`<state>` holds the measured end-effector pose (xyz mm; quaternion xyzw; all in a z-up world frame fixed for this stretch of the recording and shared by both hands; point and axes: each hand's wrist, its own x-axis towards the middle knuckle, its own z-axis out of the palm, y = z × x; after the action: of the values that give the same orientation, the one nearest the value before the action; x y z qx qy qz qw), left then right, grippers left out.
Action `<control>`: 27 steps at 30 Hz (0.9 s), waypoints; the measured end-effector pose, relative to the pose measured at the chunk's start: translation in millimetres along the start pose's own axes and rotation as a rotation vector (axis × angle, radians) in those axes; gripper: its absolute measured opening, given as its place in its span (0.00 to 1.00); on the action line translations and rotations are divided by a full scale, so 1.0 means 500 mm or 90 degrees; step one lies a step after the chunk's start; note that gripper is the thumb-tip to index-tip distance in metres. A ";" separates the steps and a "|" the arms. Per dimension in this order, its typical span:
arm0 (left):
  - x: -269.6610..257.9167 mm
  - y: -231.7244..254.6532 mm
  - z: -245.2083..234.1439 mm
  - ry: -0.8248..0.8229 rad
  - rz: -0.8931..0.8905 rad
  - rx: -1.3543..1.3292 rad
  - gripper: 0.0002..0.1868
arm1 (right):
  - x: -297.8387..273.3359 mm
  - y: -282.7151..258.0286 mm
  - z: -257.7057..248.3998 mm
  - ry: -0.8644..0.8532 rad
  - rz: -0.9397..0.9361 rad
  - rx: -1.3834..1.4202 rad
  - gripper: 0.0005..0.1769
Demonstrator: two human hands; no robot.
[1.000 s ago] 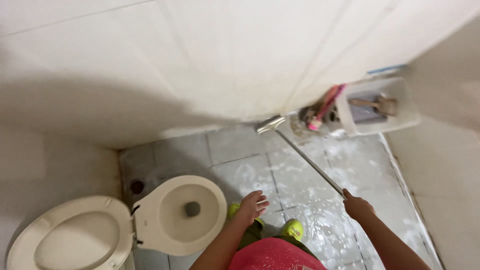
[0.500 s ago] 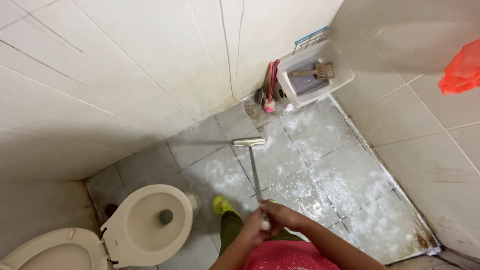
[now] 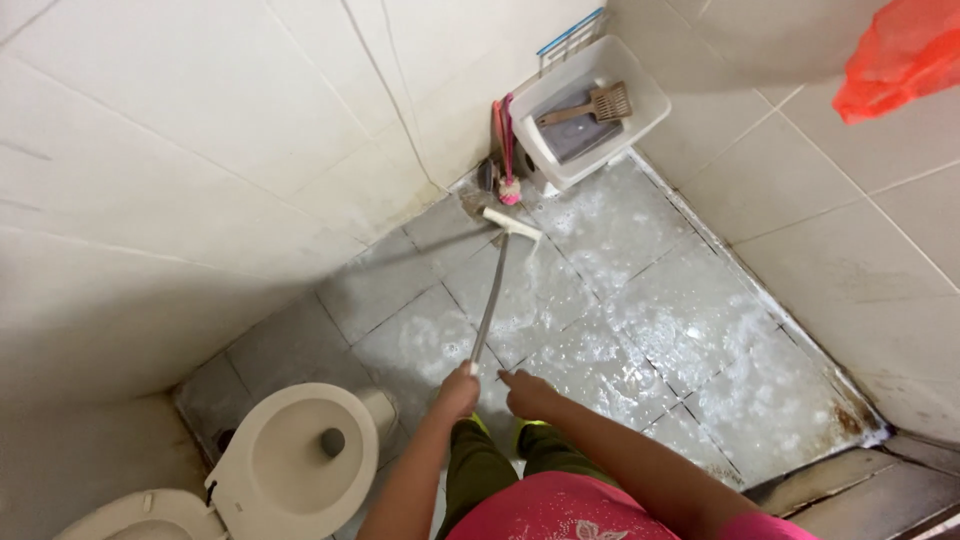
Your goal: The person pours a green cleaning liquid onto the bathroom floor and then uses a squeegee to spread and push the soapy water across the tiled surface. The person moves around the toilet and other items while mopping the floor.
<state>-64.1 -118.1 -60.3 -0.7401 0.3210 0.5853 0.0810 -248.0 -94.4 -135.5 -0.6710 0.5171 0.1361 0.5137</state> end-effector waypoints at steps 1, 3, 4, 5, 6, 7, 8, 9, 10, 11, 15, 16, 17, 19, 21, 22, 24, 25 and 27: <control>0.031 0.019 0.012 0.006 0.095 0.017 0.35 | 0.027 0.057 0.018 0.096 -0.054 -0.055 0.38; -0.014 0.040 0.018 -0.019 0.123 0.070 0.33 | -0.003 0.075 -0.033 0.105 -0.103 -0.202 0.33; -0.035 0.051 0.023 -0.041 0.147 0.116 0.33 | -0.019 0.086 -0.058 0.106 -0.153 -0.353 0.29; 0.031 -0.031 0.062 -0.042 0.152 0.121 0.33 | -0.039 0.071 -0.076 0.111 -0.149 -0.351 0.29; 0.089 -0.111 0.088 -0.017 0.197 0.200 0.21 | -0.060 0.054 -0.091 0.069 -0.036 -0.171 0.33; 0.148 -0.182 0.105 0.009 0.242 0.278 0.15 | -0.080 0.038 -0.107 0.027 0.073 0.010 0.37; 0.073 -0.184 0.102 0.007 0.244 0.286 0.15 | -0.118 0.016 -0.119 0.030 0.076 0.017 0.37; -0.003 -0.187 0.099 -0.043 0.127 0.228 0.17 | -0.155 -0.006 -0.131 0.010 0.095 0.069 0.35; -0.074 -0.181 0.098 -0.089 0.013 0.171 0.22 | -0.193 -0.022 -0.149 -0.007 0.115 0.123 0.32; -0.046 -0.183 0.114 -0.090 0.016 0.181 0.22 | -0.173 0.020 -0.115 0.000 0.118 0.130 0.32; 0.030 -0.093 0.183 -0.091 0.124 0.296 0.26 | -0.192 0.095 -0.051 -0.023 0.095 0.115 0.35; 0.043 -0.045 0.192 -0.086 0.169 0.367 0.26 | -0.214 0.087 -0.054 -0.029 0.138 0.164 0.34; -0.001 0.024 0.205 -0.089 0.174 0.377 0.26 | -0.195 0.122 -0.012 -0.022 0.142 0.172 0.34; -0.097 0.192 0.241 -0.140 0.095 0.110 0.26 | -0.163 0.203 0.044 0.163 0.069 0.259 0.27; -0.100 0.227 0.319 -0.163 0.097 0.097 0.20 | -0.203 0.210 0.035 0.190 0.115 0.348 0.24; -0.107 0.242 0.357 -0.180 0.093 0.074 0.15 | -0.225 0.210 0.032 0.208 0.152 0.433 0.21; -0.185 0.221 0.380 -0.217 0.074 0.070 0.15 | -0.270 0.199 0.015 0.239 0.206 0.563 0.16; -0.222 0.206 0.388 -0.249 0.049 0.058 0.15 | -0.290 0.190 0.010 0.262 0.255 0.690 0.12; -0.178 0.118 0.413 -0.298 0.063 0.068 0.16 | -0.336 0.174 0.016 0.295 0.303 0.829 0.09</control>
<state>-275.4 -27.8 -25.8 -0.5624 0.3599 0.7263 0.1633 -389.8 10.7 -66.5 -0.1106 0.7203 -0.2364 0.6427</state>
